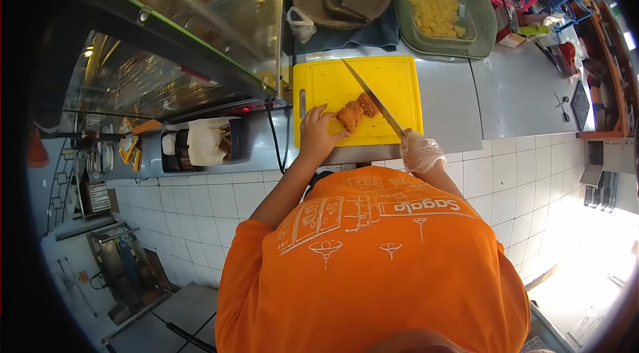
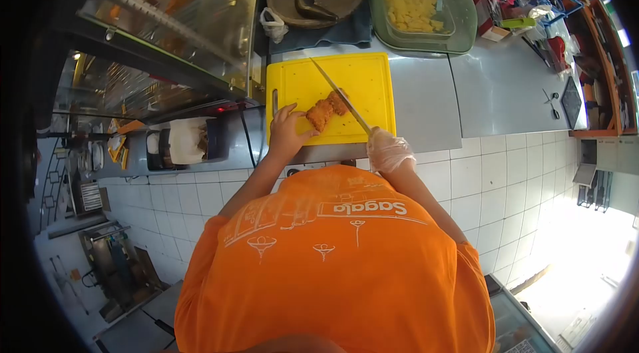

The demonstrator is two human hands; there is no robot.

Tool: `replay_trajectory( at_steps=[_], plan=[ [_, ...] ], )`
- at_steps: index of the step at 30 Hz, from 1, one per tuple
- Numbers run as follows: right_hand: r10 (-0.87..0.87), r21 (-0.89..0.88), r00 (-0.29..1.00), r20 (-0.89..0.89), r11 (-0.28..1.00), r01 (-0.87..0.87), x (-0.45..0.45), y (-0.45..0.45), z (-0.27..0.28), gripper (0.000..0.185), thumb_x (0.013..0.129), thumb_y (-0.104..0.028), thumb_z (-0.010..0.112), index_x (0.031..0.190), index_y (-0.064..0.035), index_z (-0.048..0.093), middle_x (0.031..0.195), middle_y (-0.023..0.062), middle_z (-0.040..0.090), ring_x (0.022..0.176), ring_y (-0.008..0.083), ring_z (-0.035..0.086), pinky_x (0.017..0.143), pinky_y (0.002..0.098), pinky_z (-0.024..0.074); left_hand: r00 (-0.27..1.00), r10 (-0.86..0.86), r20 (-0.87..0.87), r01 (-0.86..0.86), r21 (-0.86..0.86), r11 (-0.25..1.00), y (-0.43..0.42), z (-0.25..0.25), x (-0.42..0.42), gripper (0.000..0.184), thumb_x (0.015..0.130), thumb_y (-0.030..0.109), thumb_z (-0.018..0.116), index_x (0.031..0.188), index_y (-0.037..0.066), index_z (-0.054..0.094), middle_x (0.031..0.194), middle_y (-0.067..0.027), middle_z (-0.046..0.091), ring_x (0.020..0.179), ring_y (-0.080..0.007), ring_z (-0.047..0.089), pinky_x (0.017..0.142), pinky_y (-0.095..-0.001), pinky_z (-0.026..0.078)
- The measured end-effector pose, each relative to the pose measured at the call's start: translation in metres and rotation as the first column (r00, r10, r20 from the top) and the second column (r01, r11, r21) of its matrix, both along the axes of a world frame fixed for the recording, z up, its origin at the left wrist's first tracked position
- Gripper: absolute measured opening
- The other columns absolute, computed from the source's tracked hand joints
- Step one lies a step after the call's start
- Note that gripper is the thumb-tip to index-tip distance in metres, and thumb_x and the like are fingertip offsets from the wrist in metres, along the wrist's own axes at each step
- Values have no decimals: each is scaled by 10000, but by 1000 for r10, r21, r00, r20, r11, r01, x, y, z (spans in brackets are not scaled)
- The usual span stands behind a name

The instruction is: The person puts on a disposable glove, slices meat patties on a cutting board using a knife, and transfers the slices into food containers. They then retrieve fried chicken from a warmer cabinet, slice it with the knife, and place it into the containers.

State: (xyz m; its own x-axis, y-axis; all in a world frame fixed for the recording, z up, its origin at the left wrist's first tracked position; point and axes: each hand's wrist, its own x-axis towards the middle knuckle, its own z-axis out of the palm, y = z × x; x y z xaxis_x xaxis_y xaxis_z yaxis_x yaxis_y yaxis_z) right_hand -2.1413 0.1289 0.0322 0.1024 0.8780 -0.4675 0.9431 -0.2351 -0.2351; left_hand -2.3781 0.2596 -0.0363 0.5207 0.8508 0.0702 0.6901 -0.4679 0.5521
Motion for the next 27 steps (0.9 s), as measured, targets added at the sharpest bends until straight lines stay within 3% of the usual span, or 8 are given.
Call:
replay_trajectory(
  at_steps=[4, 7, 8, 10, 15, 19, 22, 27],
  plan=[
    [-25, -50, 1000, -2, 998, 25, -7, -7, -14, 224, 889, -151, 600, 1037, 9, 549, 922, 140, 649, 898, 306, 687, 742, 376, 567, 999, 19, -36, -17, 45, 999, -18, -4, 8, 537, 708, 453, 812, 1035, 56, 660, 1317, -181, 511, 1283, -377, 407, 1053, -517, 305],
    [240, -2, 963, 123, 970, -242, -2, -11, -34, 231, 879, -141, 612, 1044, 10, 553, 941, 135, 653, 898, 300, 687, 740, 368, 565, 998, 12, -55, -8, 77, 997, -20, -5, 10, 534, 721, 467, 797, 1029, 54, 658, 1314, -187, 511, 1285, -378, 404, 1064, -519, 289],
    [163, -21, 982, 93, 987, -161, 0, -14, -37, 228, 882, -144, 610, 1042, 9, 554, 945, 137, 655, 895, 301, 687, 737, 369, 565, 998, 6, -62, -1, 85, 996, -20, -4, 9, 531, 726, 470, 791, 1026, 52, 658, 1312, -188, 511, 1286, -379, 402, 1067, -517, 285],
    [-3, -65, 999, 39, 998, 6, -2, -7, -14, 223, 887, -150, 607, 1039, 6, 557, 954, 140, 659, 889, 301, 689, 733, 372, 563, 996, -13, -89, 19, 69, 997, -16, 8, 9, 526, 765, 434, 770, 1097, 50, 632, 1340, -199, 495, 1290, -396, 405, 1064, -512, 302],
    [297, -41, 937, 184, 955, -295, 15, -18, -68, 199, 919, -172, 576, 1039, -14, 560, 916, 136, 675, 857, 301, 694, 705, 381, 560, 991, -131, -3, 130, 138, 982, 25, 33, 21, 580, 865, 279, 643, 1361, 44, 458, 1455, -204, 409, 1359, -393, 357, 1099, -513, 287],
    [-83, -43, 996, 26, 996, 84, 7, -10, -37, 179, 933, -182, 562, 1023, -28, 566, 868, 127, 683, 824, 311, 694, 687, 388, 558, 959, -257, -122, 279, 227, 933, 55, 49, 44, 633, 854, 154, 548, 1448, 43, 358, 1513, -178, 351, 1402, -342, 327, 1126, -522, 270],
    [80, 71, 994, 68, 994, -85, 15, -16, -73, 175, 937, -193, 554, 992, -27, 569, 850, 135, 682, 804, 330, 690, 677, 401, 554, 926, -316, -206, 360, 227, 905, 64, 39, 55, 658, 831, 110, 521, 1461, 44, 342, 1533, -165, 327, 1413, -321, 316, 1135, -512, 270],
    [278, -9, 943, 184, 960, -281, 13, -18, -63, 165, 937, -192, 553, 975, -33, 570, 864, 138, 684, 824, 328, 689, 680, 397, 550, 893, -379, -241, 424, 175, 888, 69, 22, 55, 650, 823, 95, 507, 1454, 37, 361, 1523, -154, 350, 1403, -310, 337, 1147, -476, 278]
  ],
)
